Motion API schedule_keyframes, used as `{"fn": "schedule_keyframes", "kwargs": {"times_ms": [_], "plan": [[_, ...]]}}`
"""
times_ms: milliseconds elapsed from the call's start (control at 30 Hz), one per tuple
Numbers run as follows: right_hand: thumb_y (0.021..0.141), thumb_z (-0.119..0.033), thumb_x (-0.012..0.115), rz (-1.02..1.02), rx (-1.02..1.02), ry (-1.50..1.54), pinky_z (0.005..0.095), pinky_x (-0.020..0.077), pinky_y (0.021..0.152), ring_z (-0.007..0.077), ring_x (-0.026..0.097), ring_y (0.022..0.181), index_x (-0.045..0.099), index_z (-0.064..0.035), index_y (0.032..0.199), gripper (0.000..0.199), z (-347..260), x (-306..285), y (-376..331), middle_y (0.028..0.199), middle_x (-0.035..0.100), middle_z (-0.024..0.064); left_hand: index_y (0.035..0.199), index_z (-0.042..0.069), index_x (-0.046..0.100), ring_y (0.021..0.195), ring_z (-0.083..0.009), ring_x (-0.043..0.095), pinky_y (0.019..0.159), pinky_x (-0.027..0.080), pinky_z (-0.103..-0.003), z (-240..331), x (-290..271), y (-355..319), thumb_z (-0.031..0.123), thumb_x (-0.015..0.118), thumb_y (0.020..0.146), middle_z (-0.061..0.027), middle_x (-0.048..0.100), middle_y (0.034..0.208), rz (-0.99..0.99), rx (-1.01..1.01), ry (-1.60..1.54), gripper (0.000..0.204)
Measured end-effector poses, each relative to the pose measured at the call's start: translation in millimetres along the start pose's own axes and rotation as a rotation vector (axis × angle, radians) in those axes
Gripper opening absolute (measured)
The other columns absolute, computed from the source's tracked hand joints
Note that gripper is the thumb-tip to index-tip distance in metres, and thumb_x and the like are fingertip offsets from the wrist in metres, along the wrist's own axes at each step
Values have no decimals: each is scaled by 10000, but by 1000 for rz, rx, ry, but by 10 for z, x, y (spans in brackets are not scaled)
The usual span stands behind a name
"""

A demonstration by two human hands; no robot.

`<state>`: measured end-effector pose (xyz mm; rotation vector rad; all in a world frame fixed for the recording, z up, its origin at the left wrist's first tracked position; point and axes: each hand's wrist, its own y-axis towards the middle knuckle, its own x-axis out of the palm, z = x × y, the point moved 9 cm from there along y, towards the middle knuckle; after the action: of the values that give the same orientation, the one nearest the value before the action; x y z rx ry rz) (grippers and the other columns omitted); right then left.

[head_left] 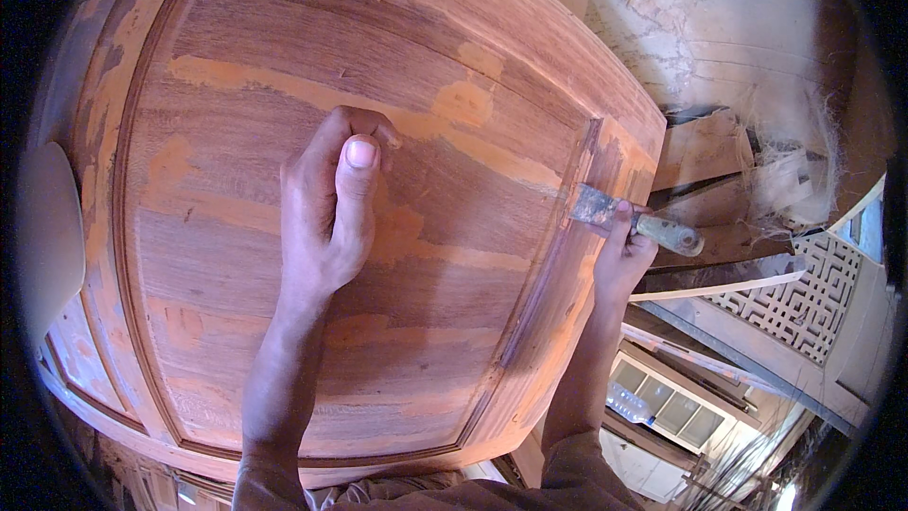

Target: The person applies wood filler to a wooden door using a putty knife, taking filler from a bucket and spreading it into the recesses and panels of the door.

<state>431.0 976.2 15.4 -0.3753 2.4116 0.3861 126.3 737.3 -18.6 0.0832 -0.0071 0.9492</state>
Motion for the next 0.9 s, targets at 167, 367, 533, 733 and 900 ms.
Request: {"fn": "schedule_keyframes", "kwargs": {"times_ms": [167,367,533,733,900], "plan": [[999,-226,587,-7,9,-16,285,610,614,99,615,685,575,15,938,249,-56,-93,-264,796,617,63,909,-21,592,641,-123,504,582,404,-283,23,1,-3,381,407,1050,-56,549,707,-2,28,-16,464],[1008,-269,570,123,82,73,297,607,601,133,655,678,621,30,968,306,-82,-404,-186,791,637,60,901,-25,587,660,-139,495,595,393,-294,-41,55,-23,384,393,1052,-60,542,713,0,-9,8,477],[1001,-232,577,52,196,245,277,604,571,130,640,738,572,7,1092,256,59,-176,-76,981,615,84,877,-25,564,708,-154,498,639,392,-295,-41,83,-26,427,363,1052,-70,539,741,-4,-26,41,525],[977,-159,616,-68,140,44,261,584,606,104,619,763,582,6,1116,218,59,-97,-109,920,640,49,872,-20,561,711,-164,509,646,400,-306,-52,141,-46,454,337,1052,-76,549,750,-49,-36,121,554],[977,-130,609,7,133,207,251,567,637,102,628,750,591,2,1145,214,-28,-10,-50,874,669,52,876,-18,565,703,-163,509,641,396,-306,-42,74,-31,462,325,1051,-70,550,744,-7,-22,134,565]]}}
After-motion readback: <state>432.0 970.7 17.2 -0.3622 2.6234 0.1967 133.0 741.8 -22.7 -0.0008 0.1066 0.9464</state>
